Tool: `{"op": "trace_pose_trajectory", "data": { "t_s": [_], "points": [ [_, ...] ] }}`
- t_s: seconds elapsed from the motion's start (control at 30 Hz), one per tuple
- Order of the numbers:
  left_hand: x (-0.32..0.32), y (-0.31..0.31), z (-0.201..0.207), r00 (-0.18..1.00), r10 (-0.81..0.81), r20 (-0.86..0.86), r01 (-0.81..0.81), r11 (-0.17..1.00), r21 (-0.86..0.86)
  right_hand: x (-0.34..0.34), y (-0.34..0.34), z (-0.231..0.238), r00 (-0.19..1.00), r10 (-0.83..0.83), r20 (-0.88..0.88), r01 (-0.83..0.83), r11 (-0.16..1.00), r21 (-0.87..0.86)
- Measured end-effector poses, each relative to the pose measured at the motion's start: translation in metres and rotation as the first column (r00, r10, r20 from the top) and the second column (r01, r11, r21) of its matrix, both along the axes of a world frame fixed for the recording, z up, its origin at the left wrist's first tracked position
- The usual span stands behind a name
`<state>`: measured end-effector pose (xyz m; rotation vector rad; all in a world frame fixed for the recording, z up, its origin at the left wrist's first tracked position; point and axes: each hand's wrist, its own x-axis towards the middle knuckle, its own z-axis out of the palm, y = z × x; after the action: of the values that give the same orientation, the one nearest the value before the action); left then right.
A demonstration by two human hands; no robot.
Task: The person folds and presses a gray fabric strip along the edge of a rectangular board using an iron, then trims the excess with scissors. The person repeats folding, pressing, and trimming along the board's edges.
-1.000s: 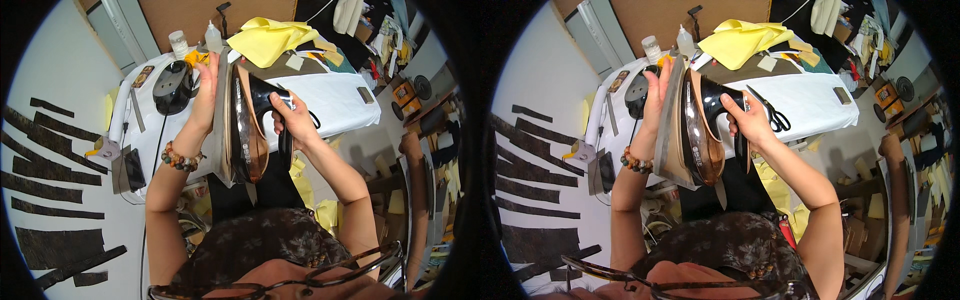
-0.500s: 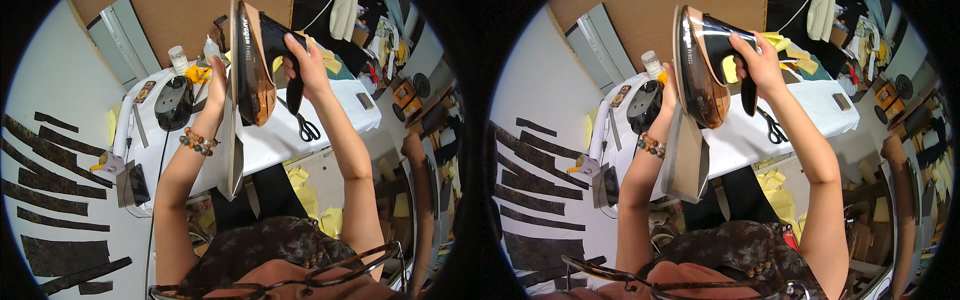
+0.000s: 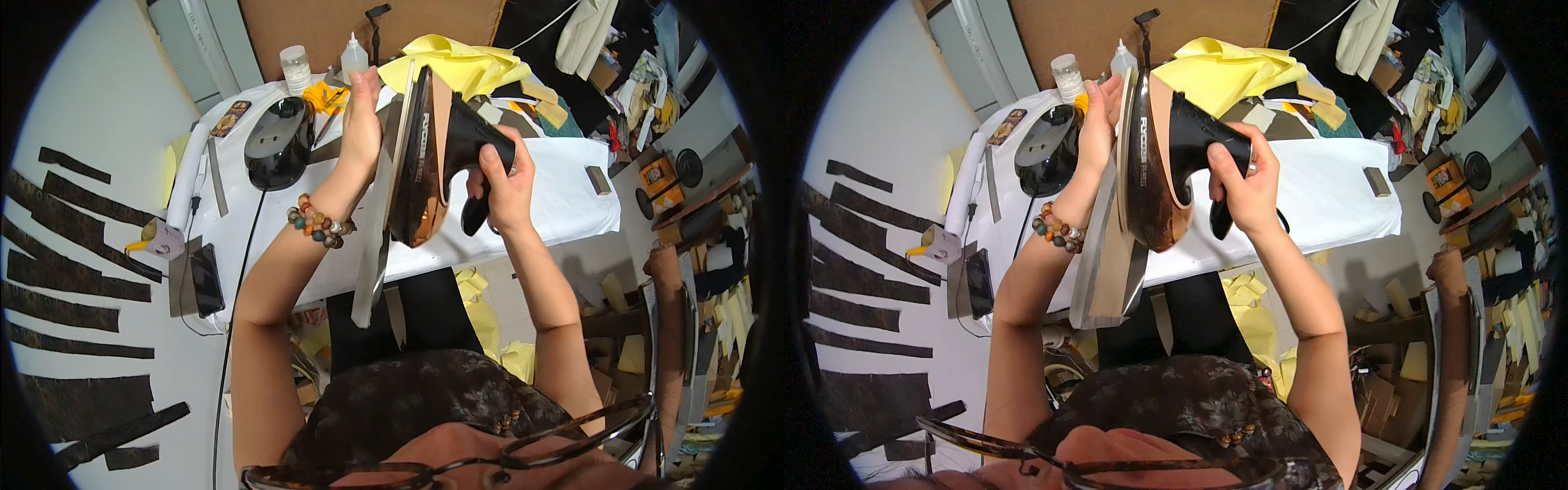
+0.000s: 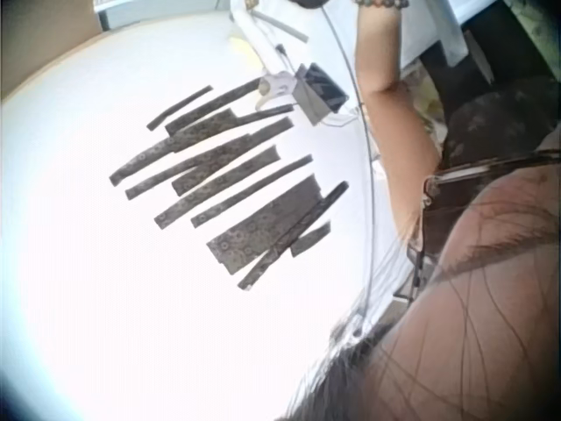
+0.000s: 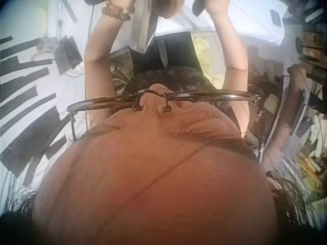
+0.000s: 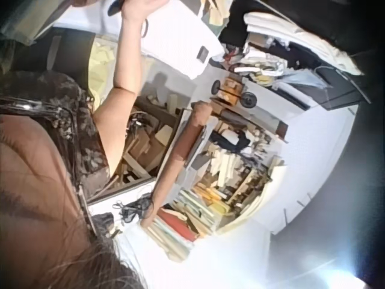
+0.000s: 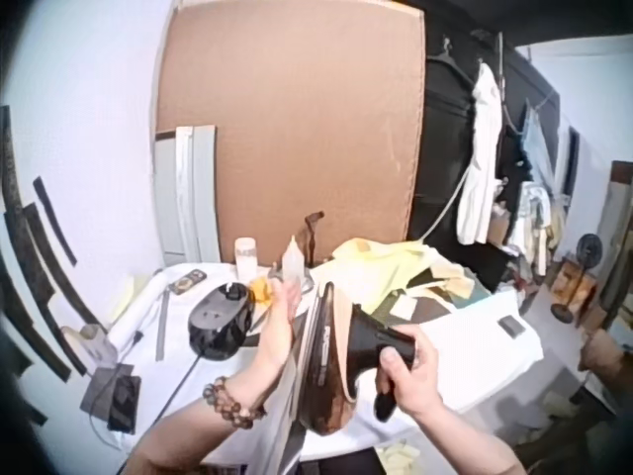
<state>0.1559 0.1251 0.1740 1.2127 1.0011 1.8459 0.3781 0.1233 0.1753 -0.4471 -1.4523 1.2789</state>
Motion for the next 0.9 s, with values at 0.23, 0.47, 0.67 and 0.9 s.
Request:
{"op": "trace_pose_trajectory", "data": {
  "t_s": [0.23,0.47,0.67,0.9],
  "points": [
    [0.029,-0.137,0.015,0.996,-0.052,-0.074,0.062,0.988,0.139,0.034,-0.042,0.010,0.976,0.110,-0.186,-0.127,0.988,-0.083],
    [0.065,-0.148,0.021,0.931,-0.359,0.071,0.353,0.932,0.088,0.033,-0.083,0.031,0.995,0.023,-0.095,-0.023,1.000,0.007],
    [0.052,-0.131,0.013,0.973,-0.006,-0.232,0.067,0.964,0.256,0.032,-0.074,0.019,0.973,0.144,-0.180,-0.156,0.987,-0.050],
    [0.036,-0.119,0.024,0.836,0.151,-0.528,0.041,0.941,0.335,0.054,-0.100,0.010,0.973,0.127,-0.191,-0.115,0.991,0.072]
  ]
}}
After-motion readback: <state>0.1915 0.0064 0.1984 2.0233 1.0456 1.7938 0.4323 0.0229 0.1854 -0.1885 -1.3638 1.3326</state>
